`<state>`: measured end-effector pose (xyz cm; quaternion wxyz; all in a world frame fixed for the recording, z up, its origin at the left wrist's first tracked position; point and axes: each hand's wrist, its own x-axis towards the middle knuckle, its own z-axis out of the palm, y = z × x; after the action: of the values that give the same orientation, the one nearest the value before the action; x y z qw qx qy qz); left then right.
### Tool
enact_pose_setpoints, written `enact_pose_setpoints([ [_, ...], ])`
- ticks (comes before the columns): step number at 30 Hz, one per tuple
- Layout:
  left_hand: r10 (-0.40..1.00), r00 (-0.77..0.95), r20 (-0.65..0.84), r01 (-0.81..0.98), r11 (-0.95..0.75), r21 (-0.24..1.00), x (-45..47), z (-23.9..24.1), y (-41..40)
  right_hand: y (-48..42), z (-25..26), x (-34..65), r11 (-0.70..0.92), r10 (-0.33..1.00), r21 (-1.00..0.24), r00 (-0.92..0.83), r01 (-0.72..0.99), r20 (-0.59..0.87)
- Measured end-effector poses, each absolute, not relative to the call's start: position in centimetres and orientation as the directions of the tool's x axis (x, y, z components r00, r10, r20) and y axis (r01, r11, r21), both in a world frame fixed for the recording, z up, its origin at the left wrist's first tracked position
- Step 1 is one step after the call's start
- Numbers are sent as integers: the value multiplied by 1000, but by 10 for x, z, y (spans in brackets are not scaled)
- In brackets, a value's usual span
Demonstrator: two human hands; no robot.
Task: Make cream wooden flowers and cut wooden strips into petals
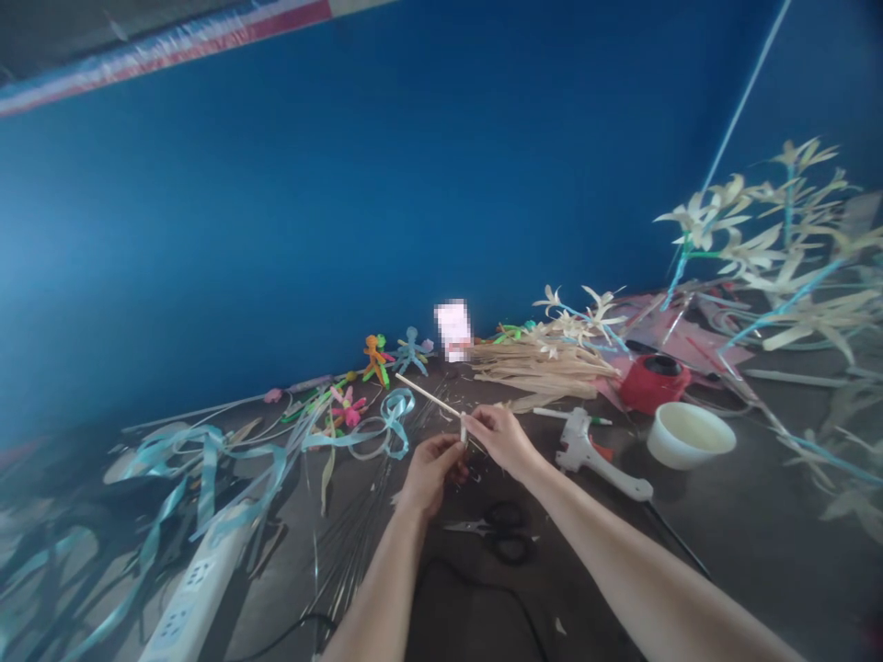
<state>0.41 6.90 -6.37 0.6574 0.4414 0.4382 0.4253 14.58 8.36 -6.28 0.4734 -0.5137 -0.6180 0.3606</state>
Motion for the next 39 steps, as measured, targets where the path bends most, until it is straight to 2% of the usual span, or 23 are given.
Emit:
enact_pose_setpoints([
  [4,944,254,-211,-193,263,945,5,-63,69,82,-62,142,220,975,-961,-74,165,210],
  [8,947,241,-213,-210,265,941,4,-64,70,82,-63,140,223,974,-963,-63,154,216],
  [12,967,168,-189,-191,221,956,4,-67,72,84,-67,143,192,981,-957,-44,220,187],
  [18,985,118,-127,-108,140,984,2,-67,74,80,-65,151,219,975,-878,-138,426,176],
  [24,993,99,-63,19,62,998,1,-73,75,78,-64,152,211,977,-829,-78,518,200],
  [28,995,101,-16,99,6,995,1,-72,73,80,-68,150,133,991,-902,-70,410,115],
  [32,987,113,112,204,-134,970,0,-67,69,79,-66,147,-10,993,-984,-111,178,-30],
  [39,953,174,247,354,-294,888,-3,-59,64,75,-61,150,-194,956,-980,-233,-40,-180],
])
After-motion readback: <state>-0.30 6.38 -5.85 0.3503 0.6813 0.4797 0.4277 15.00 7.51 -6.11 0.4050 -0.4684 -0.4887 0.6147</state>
